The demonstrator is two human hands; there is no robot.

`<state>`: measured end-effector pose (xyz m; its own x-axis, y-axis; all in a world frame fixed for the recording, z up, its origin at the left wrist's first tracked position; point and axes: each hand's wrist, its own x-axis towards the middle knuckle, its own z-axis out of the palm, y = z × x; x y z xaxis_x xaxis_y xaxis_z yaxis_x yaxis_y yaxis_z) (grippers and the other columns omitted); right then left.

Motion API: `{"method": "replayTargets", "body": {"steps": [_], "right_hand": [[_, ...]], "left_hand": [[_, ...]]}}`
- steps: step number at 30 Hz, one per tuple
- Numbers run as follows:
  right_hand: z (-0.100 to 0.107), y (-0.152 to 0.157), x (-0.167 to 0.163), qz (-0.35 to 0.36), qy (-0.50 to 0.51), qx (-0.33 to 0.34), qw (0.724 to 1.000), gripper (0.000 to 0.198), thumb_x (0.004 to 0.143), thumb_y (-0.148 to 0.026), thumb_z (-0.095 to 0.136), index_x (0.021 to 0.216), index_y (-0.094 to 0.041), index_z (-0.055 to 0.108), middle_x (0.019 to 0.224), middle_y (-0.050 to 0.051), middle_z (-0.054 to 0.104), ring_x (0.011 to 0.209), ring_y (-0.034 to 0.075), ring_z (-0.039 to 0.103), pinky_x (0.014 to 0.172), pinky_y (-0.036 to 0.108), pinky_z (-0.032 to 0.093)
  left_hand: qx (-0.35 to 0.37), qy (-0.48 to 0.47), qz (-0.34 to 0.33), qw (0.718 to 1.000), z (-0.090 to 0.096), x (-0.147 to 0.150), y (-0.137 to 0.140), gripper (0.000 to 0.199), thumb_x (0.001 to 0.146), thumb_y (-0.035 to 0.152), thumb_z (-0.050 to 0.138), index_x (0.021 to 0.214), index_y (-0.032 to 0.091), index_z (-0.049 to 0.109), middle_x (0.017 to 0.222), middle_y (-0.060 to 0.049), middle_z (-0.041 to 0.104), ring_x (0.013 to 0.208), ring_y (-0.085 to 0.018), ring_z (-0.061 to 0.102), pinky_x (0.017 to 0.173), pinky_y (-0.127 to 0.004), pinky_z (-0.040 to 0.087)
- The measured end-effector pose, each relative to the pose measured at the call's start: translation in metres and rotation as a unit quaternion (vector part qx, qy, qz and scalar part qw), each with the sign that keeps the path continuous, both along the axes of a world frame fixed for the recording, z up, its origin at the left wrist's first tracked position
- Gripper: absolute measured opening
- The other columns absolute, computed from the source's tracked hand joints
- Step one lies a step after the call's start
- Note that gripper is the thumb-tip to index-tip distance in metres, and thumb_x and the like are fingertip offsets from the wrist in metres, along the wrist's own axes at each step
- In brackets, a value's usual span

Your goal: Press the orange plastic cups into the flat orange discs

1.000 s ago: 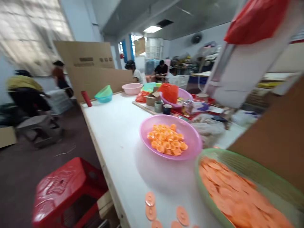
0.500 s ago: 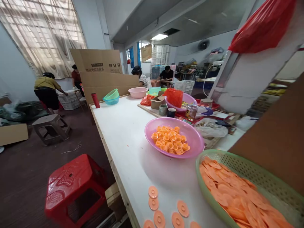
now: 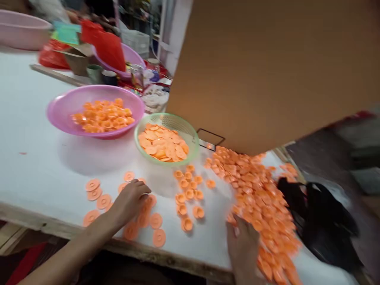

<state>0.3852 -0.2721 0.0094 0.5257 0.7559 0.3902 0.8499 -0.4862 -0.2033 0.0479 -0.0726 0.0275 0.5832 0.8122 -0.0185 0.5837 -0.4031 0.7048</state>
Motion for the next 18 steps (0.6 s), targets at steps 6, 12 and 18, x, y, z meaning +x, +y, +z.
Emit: {"method": "replayTargets", "body": {"steps": [6,12,18], "right_hand": [[-0.018,0.009,-0.008,0.033,0.038,-0.004,0.999,0.024,0.088,-0.029,0.057,0.105,-0.017,0.068,0.097,0.011,0.065,0.096,0.027,0.053,0.086,0.042,0.047],[-0.002,0.005,-0.009,0.038,0.062,-0.033,0.997,0.023,0.082,-0.019,0.064,0.105,-0.021,0.069,0.098,0.007,0.066,0.098,0.025,0.051,0.088,0.041,0.043],[0.013,0.013,-0.015,0.014,0.192,0.075,0.978,0.023,0.082,-0.036,0.066,0.097,-0.019,0.069,0.093,0.008,0.07,0.092,0.025,0.059,0.086,0.042,0.047]], "left_hand": [[0.081,0.076,-0.065,0.992,-0.015,0.003,-0.008,0.023,0.081,0.021,0.052,0.095,0.023,0.07,0.098,-0.007,0.066,0.086,-0.023,0.057,0.074,-0.033,0.044],[0.091,0.088,-0.104,0.986,-0.026,0.036,-0.011,0.049,0.069,0.004,0.043,0.105,0.025,0.068,0.114,-0.006,0.065,0.102,-0.026,0.058,0.074,-0.034,0.044],[0.048,0.127,-0.074,0.988,-0.019,0.027,-0.01,0.061,0.067,0.001,0.044,0.12,0.024,0.062,0.125,-0.007,0.06,0.109,-0.025,0.056,0.076,-0.032,0.044]]}}
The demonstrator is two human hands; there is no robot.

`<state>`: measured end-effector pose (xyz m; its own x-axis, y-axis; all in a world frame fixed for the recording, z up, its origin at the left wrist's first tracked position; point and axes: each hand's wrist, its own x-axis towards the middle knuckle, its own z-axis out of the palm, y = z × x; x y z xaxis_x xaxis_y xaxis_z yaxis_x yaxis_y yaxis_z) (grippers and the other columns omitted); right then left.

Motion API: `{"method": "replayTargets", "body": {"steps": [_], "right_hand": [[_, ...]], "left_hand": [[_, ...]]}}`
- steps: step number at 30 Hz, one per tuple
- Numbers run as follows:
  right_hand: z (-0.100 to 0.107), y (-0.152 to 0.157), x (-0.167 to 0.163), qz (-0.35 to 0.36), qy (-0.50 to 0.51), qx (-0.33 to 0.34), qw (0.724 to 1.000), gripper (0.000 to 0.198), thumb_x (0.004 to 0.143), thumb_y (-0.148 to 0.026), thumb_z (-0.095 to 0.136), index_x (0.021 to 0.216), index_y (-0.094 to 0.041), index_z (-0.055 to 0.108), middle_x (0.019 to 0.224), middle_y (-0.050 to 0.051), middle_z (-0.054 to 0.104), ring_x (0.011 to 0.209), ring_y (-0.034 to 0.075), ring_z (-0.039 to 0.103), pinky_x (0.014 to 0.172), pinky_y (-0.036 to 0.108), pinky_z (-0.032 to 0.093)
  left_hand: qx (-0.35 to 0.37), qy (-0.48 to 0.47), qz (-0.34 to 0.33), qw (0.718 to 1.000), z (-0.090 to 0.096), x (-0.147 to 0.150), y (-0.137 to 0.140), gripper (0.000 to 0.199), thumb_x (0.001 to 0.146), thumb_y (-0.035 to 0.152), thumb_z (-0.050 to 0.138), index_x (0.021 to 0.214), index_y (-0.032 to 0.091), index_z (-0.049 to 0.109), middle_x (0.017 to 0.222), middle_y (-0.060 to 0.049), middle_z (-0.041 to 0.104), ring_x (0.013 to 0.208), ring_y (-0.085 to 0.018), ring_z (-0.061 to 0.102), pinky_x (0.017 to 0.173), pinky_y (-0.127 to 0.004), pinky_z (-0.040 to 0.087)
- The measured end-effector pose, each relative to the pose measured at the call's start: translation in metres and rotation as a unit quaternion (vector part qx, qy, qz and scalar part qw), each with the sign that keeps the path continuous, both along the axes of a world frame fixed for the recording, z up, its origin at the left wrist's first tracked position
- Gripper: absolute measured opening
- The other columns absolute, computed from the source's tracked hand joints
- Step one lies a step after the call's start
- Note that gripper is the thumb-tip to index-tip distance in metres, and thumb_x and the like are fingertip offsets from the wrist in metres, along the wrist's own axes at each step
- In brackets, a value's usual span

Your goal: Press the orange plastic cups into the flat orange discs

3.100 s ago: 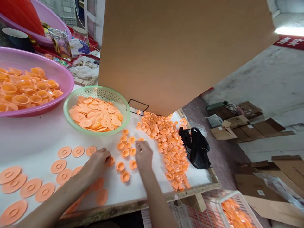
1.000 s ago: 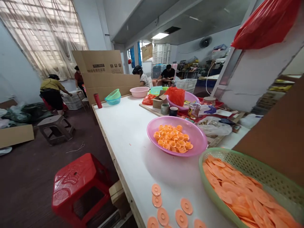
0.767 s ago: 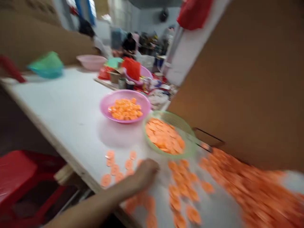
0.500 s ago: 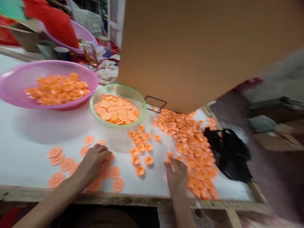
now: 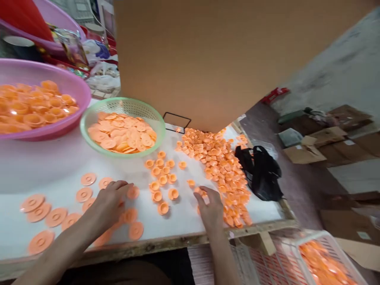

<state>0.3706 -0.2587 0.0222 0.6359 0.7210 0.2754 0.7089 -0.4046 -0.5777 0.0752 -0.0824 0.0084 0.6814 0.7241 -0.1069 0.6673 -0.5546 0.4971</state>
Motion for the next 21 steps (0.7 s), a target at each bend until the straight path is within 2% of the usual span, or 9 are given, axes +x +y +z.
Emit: {"method": "replayTargets", "body": {"steps": [3,6,9,12,15,18,21], "right_hand": [[0.02,0.021,-0.031,0.023,0.189,0.016,0.981,0.029,0.081,-0.037,0.066,0.105,-0.02,0.066,0.09,0.005,0.069,0.078,0.02,0.064,0.072,0.034,0.053],[0.035,0.049,-0.08,0.15,0.261,-0.014,0.953,0.029,0.081,-0.024,0.062,0.109,-0.022,0.066,0.097,0.004,0.068,0.079,0.018,0.064,0.068,0.029,0.053],[0.032,0.077,-0.127,0.229,0.193,-0.061,0.952,0.038,0.078,-0.01,0.057,0.115,-0.021,0.061,0.101,0.005,0.065,0.084,0.018,0.062,0.072,0.03,0.051],[0.017,0.097,-0.155,0.245,0.084,-0.108,0.96,0.026,0.079,-0.003,0.051,0.096,-0.019,0.061,0.093,0.005,0.063,0.081,0.018,0.059,0.071,0.03,0.048],[0.005,0.106,-0.166,0.275,-0.012,-0.116,0.954,0.021,0.083,-0.001,0.048,0.077,-0.019,0.059,0.091,0.005,0.059,0.081,0.017,0.055,0.067,0.028,0.044],[-0.001,0.107,-0.167,0.283,-0.101,-0.115,0.947,0.02,0.084,-0.004,0.05,0.075,-0.019,0.059,0.086,0.005,0.055,0.082,0.019,0.051,0.06,0.027,0.037],[-0.004,0.104,-0.165,0.312,-0.152,-0.129,0.929,0.021,0.084,-0.002,0.049,0.081,-0.02,0.06,0.077,0.003,0.052,0.074,0.019,0.046,0.054,0.028,0.031]], "left_hand": [[-0.006,-0.011,0.03,0.999,0.006,0.001,0.004,0.037,0.078,0.019,0.053,0.113,0.026,0.065,0.112,-0.007,0.063,0.1,-0.025,0.058,0.077,-0.035,0.042],[0.014,-0.021,0.036,0.999,0.006,0.005,0.006,0.025,0.08,0.02,0.056,0.101,0.027,0.068,0.101,-0.005,0.063,0.096,-0.023,0.057,0.08,-0.038,0.037],[0.023,-0.042,0.028,0.998,0.0,0.005,0.006,0.021,0.081,0.017,0.056,0.095,0.026,0.069,0.094,-0.003,0.062,0.09,-0.02,0.056,0.077,-0.036,0.032],[0.023,-0.07,0.021,0.997,-0.005,-0.001,0.005,0.013,0.083,0.021,0.06,0.09,0.026,0.07,0.089,-0.002,0.06,0.086,-0.018,0.054,0.076,-0.035,0.031],[0.025,-0.091,0.025,0.995,-0.006,-0.004,0.005,0.008,0.085,0.027,0.063,0.089,0.025,0.07,0.088,-0.002,0.06,0.086,-0.019,0.053,0.075,-0.034,0.031],[0.021,-0.103,0.028,0.994,-0.005,-0.005,0.005,0.007,0.085,0.029,0.064,0.086,0.024,0.07,0.088,-0.002,0.06,0.087,-0.019,0.053,0.074,-0.033,0.031],[0.014,-0.113,0.027,0.993,-0.004,-0.006,0.006,0.008,0.085,0.027,0.065,0.09,0.024,0.07,0.089,-0.003,0.061,0.088,-0.02,0.053,0.074,-0.034,0.032]]}}
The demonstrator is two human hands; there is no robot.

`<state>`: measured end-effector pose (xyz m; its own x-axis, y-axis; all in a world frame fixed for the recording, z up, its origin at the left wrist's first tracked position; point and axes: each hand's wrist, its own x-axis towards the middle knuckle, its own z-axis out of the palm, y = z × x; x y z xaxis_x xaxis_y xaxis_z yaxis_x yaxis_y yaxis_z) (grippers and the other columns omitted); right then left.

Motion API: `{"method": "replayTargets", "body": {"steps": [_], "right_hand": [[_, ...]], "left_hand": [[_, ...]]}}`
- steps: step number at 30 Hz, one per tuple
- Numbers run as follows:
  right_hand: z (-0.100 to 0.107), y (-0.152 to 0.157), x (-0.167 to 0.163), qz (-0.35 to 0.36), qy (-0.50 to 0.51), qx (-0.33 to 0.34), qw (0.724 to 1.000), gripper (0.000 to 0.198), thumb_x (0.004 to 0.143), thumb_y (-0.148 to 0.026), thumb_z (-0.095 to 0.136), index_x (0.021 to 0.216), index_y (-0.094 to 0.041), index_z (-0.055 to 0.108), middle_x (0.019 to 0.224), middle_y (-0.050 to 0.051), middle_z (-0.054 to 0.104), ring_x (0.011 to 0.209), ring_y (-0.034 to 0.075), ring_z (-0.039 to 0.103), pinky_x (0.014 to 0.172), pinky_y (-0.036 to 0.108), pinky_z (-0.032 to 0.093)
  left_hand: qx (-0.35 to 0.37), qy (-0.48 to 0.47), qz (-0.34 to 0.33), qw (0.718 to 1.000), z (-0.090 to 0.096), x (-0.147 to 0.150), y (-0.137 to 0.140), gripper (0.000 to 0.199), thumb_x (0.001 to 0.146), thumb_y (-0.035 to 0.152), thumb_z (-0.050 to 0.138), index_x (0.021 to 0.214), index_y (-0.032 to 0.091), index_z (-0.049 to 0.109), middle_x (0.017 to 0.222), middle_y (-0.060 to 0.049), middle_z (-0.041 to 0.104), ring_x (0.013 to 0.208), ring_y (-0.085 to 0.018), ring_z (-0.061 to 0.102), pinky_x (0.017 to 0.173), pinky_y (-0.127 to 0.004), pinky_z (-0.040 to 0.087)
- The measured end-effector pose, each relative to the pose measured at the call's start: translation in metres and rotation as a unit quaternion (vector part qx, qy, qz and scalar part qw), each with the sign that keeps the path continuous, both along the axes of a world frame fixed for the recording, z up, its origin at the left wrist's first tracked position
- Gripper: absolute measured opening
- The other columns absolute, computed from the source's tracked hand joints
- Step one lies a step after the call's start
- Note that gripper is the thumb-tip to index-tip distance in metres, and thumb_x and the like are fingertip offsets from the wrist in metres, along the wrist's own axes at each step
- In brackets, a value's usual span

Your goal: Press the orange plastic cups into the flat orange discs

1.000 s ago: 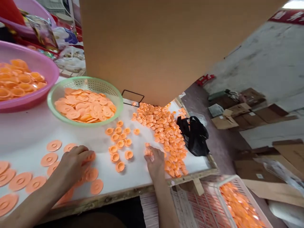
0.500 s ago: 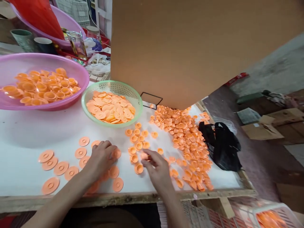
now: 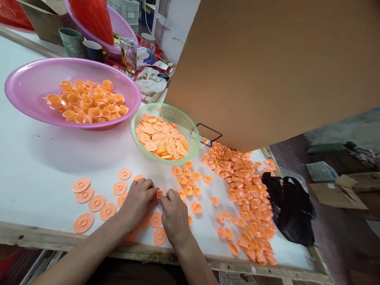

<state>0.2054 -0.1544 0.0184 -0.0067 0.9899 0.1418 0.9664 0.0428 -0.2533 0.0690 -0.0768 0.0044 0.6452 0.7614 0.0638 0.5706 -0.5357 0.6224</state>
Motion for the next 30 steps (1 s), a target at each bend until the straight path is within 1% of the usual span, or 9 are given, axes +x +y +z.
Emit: {"method": "replayTargets", "body": {"steps": [4,9,13,17,21,24,26,28,30], "right_hand": [[-0.008,-0.003,0.0,0.044,-0.024,0.048,0.998,0.023,0.088,-0.003,0.043,0.092,-0.016,0.061,0.077,0.004,0.052,0.072,0.019,0.043,0.057,0.031,0.034],[-0.012,-0.001,-0.004,0.068,-0.035,0.11,0.991,0.031,0.093,-0.003,0.033,0.082,-0.015,0.06,0.073,0.006,0.051,0.069,0.019,0.041,0.057,0.032,0.035],[-0.012,0.0,-0.009,0.062,-0.068,0.133,0.987,0.034,0.093,-0.002,0.033,0.076,-0.015,0.059,0.07,0.005,0.05,0.066,0.018,0.041,0.054,0.032,0.034],[-0.024,-0.002,-0.016,0.069,-0.115,0.141,0.981,0.032,0.092,-0.004,0.041,0.068,-0.017,0.057,0.065,0.004,0.048,0.063,0.018,0.041,0.05,0.032,0.031],[-0.03,-0.003,-0.023,0.053,-0.117,0.115,0.985,0.02,0.09,-0.007,0.046,0.079,-0.015,0.061,0.07,0.005,0.053,0.067,0.019,0.047,0.051,0.031,0.036],[-0.015,-0.005,-0.014,0.027,-0.06,0.07,0.995,0.016,0.088,-0.009,0.048,0.093,-0.014,0.063,0.079,0.006,0.057,0.072,0.019,0.051,0.057,0.029,0.044],[0.002,-0.012,0.008,-0.013,0.006,0.072,0.997,0.023,0.087,-0.009,0.046,0.102,-0.016,0.063,0.086,0.006,0.059,0.079,0.018,0.054,0.065,0.028,0.048],[0.018,-0.022,0.045,-0.115,0.04,0.121,0.985,0.032,0.089,-0.008,0.041,0.111,-0.019,0.062,0.097,0.007,0.06,0.091,0.019,0.056,0.077,0.03,0.049],[0.024,-0.033,0.091,-0.246,0.034,0.138,0.959,0.028,0.087,-0.011,0.046,0.107,-0.018,0.064,0.105,0.012,0.058,0.099,0.024,0.054,0.086,0.039,0.048]], "left_hand": [[-0.042,-0.021,0.006,0.999,0.003,-0.003,0.003,0.011,0.083,0.018,0.062,0.088,0.023,0.071,0.089,-0.004,0.063,0.088,-0.021,0.054,0.075,-0.035,0.035],[-0.165,-0.101,0.06,0.979,0.007,0.008,0.014,0.022,0.081,0.009,0.055,0.091,0.02,0.072,0.083,-0.003,0.067,0.081,-0.017,0.059,0.074,-0.029,0.044],[-0.147,-0.107,0.041,0.983,0.002,0.017,0.015,0.019,0.077,0.006,0.056,0.068,0.018,0.068,0.073,-0.003,0.064,0.076,-0.016,0.059,0.072,-0.027,0.045],[-0.132,-0.142,0.032,0.98,-0.007,0.011,0.008,0.018,0.082,0.016,0.055,0.075,0.02,0.071,0.076,-0.002,0.065,0.076,-0.016,0.06,0.071,-0.026,0.045],[-0.13,-0.11,0.033,0.985,-0.009,0.008,0.01,0.022,0.083,0.021,0.05,0.078,0.022,0.071,0.078,-0.001,0.068,0.073,-0.015,0.061,0.07,-0.025,0.044],[-0.144,-0.044,0.03,0.988,-0.002,0.016,0.017,0.02,0.081,0.024,0.05,0.073,0.021,0.068,0.073,0.0,0.069,0.068,-0.016,0.061,0.065,-0.026,0.042],[-0.14,-0.012,0.041,0.989,0.005,0.023,0.022,0.02,0.081,0.026,0.05,0.071,0.021,0.067,0.067,0.001,0.067,0.065,-0.016,0.06,0.062,-0.025,0.041],[-0.133,-0.025,0.068,0.988,0.012,0.03,0.024,0.021,0.082,0.028,0.049,0.083,0.021,0.069,0.067,0.001,0.067,0.066,-0.016,0.061,0.063,-0.025,0.041],[-0.124,-0.061,0.087,0.987,0.018,0.032,0.023,0.028,0.085,0.029,0.047,0.102,0.021,0.068,0.078,0.0,0.07,0.072,-0.017,0.062,0.068,-0.027,0.044]]}}
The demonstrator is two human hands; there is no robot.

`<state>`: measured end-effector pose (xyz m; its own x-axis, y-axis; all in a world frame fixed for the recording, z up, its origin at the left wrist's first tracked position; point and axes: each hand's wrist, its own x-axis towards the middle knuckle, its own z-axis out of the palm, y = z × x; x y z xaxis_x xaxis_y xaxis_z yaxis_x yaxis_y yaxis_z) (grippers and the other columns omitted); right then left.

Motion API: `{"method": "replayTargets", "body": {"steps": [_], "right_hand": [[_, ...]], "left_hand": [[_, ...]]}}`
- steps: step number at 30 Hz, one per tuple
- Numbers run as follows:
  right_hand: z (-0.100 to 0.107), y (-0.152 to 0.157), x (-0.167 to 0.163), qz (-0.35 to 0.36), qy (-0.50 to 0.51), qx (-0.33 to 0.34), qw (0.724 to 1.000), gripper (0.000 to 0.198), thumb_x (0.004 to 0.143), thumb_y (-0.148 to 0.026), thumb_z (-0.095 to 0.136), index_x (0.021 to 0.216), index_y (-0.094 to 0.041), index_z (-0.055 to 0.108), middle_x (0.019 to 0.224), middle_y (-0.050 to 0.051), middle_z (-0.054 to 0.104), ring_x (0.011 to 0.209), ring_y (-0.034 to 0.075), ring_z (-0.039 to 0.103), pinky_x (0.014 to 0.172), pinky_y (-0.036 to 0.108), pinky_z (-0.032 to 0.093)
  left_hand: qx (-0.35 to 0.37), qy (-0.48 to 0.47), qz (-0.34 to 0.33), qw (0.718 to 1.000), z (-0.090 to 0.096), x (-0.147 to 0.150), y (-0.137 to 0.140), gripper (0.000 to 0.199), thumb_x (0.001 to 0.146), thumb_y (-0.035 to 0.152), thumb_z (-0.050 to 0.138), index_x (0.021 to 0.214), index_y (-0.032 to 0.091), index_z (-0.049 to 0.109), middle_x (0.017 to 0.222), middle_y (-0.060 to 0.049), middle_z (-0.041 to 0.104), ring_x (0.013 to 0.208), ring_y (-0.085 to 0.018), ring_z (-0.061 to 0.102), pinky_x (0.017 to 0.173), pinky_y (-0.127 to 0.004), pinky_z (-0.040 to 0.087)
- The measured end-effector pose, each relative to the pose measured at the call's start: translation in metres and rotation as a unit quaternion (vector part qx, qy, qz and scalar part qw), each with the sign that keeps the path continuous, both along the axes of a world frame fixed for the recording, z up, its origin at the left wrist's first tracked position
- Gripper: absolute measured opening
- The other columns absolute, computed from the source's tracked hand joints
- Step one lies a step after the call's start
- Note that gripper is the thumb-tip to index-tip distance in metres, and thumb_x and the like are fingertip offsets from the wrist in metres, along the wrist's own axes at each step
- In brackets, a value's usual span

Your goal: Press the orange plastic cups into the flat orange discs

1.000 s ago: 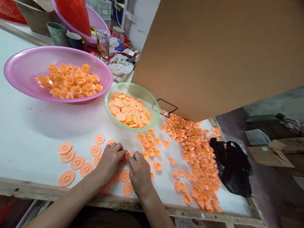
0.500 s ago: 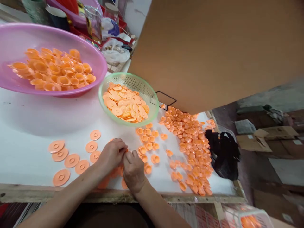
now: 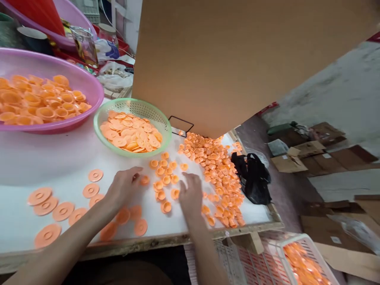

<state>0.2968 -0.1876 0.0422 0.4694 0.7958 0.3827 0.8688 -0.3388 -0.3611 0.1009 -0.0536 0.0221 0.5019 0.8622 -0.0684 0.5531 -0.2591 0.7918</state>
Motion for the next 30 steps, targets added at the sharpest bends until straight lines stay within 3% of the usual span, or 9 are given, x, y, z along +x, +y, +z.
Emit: {"method": "replayTargets", "body": {"steps": [3,6,8,11,14,17,21,25,30], "right_hand": [[-0.008,-0.015,0.057,-0.051,0.057,-0.064,0.995,0.015,0.078,-0.012,0.056,0.086,-0.016,0.068,0.091,0.011,0.062,0.089,0.026,0.057,0.082,0.043,0.047],[-0.016,-0.028,0.072,-0.038,0.097,-0.078,0.992,0.012,0.078,-0.014,0.058,0.068,-0.017,0.064,0.075,0.006,0.06,0.074,0.021,0.058,0.073,0.037,0.049],[-0.014,-0.031,0.056,-0.028,0.121,-0.039,0.991,0.013,0.08,-0.018,0.059,0.068,-0.018,0.066,0.076,0.004,0.06,0.072,0.019,0.059,0.07,0.033,0.049],[-0.003,-0.029,0.006,0.034,0.18,0.016,0.983,0.013,0.085,-0.023,0.059,0.08,-0.02,0.071,0.081,0.003,0.058,0.072,0.016,0.058,0.065,0.027,0.048],[0.001,-0.02,-0.05,0.146,0.208,-0.002,0.967,0.019,0.09,-0.02,0.053,0.083,-0.022,0.07,0.079,0.001,0.054,0.07,0.013,0.056,0.064,0.024,0.046],[-0.01,-0.01,-0.085,0.178,0.147,-0.051,0.972,0.026,0.094,-0.016,0.046,0.078,-0.021,0.066,0.076,0.001,0.048,0.066,0.013,0.05,0.059,0.024,0.041],[-0.033,-0.001,-0.101,0.185,0.056,-0.065,0.979,0.028,0.094,-0.012,0.04,0.076,-0.019,0.061,0.074,0.002,0.048,0.068,0.015,0.047,0.057,0.026,0.037],[-0.039,0.002,-0.102,0.185,0.009,-0.051,0.981,0.03,0.094,-0.009,0.037,0.076,-0.019,0.059,0.073,0.003,0.05,0.069,0.017,0.046,0.058,0.028,0.036],[-0.039,0.005,-0.105,0.187,0.009,-0.045,0.981,0.032,0.094,-0.009,0.034,0.074,-0.018,0.058,0.073,0.004,0.05,0.068,0.017,0.046,0.057,0.028,0.035]], "left_hand": [[0.027,0.005,-0.059,0.998,0.005,-0.01,-0.012,0.026,0.086,0.025,0.047,0.101,0.021,0.068,0.088,-0.004,0.069,0.078,-0.018,0.061,0.071,-0.029,0.043],[0.064,0.072,-0.194,0.976,0.004,-0.028,-0.032,0.022,0.072,0.013,0.06,0.089,0.024,0.07,0.089,-0.004,0.067,0.085,-0.02,0.057,0.071,-0.03,0.038],[0.099,0.105,-0.23,0.962,0.0,-0.036,-0.043,0.028,0.066,0.007,0.064,0.086,0.026,0.071,0.093,-0.003,0.065,0.09,-0.022,0.054,0.073,-0.032,0.035],[0.128,0.113,-0.196,0.966,-0.009,-0.035,-0.047,0.021,0.073,0.01,0.063,0.085,0.026,0.07,0.095,-0.004,0.063,0.092,-0.021,0.052,0.074,-0.033,0.032],[0.124,0.106,-0.15,0.975,-0.017,-0.027,-0.041,0.02,0.074,0.015,0.066,0.091,0.025,0.069,0.095,-0.003,0.062,0.094,-0.021,0.052,0.074,-0.033,0.031],[0.112,0.096,-0.134,0.98,-0.019,-0.025,-0.037,0.022,0.075,0.018,0.068,0.096,0.025,0.068,0.094,-0.002,0.062,0.093,-0.02,0.053,0.076,-0.033,0.032],[0.105,0.067,-0.148,0.981,-0.017,-0.027,-0.038,0.003,0.082,0.023,0.065,0.081,0.021,0.067,0.089,-0.003,0.062,0.091,-0.02,0.053,0.077,-0.034,0.032],[0.084,0.058,-0.156,0.983,-0.015,-0.03,-0.034,0.004,0.081,0.019,0.063,0.079,0.021,0.066,0.089,-0.003,0.063,0.091,-0.02,0.054,0.076,-0.034,0.031],[0.063,0.066,-0.176,0.98,-0.015,-0.029,-0.03,0.02,0.08,0.008,0.052,0.076,0.022,0.066,0.086,-0.004,0.065,0.088,-0.02,0.057,0.073,-0.034,0.032]]}}
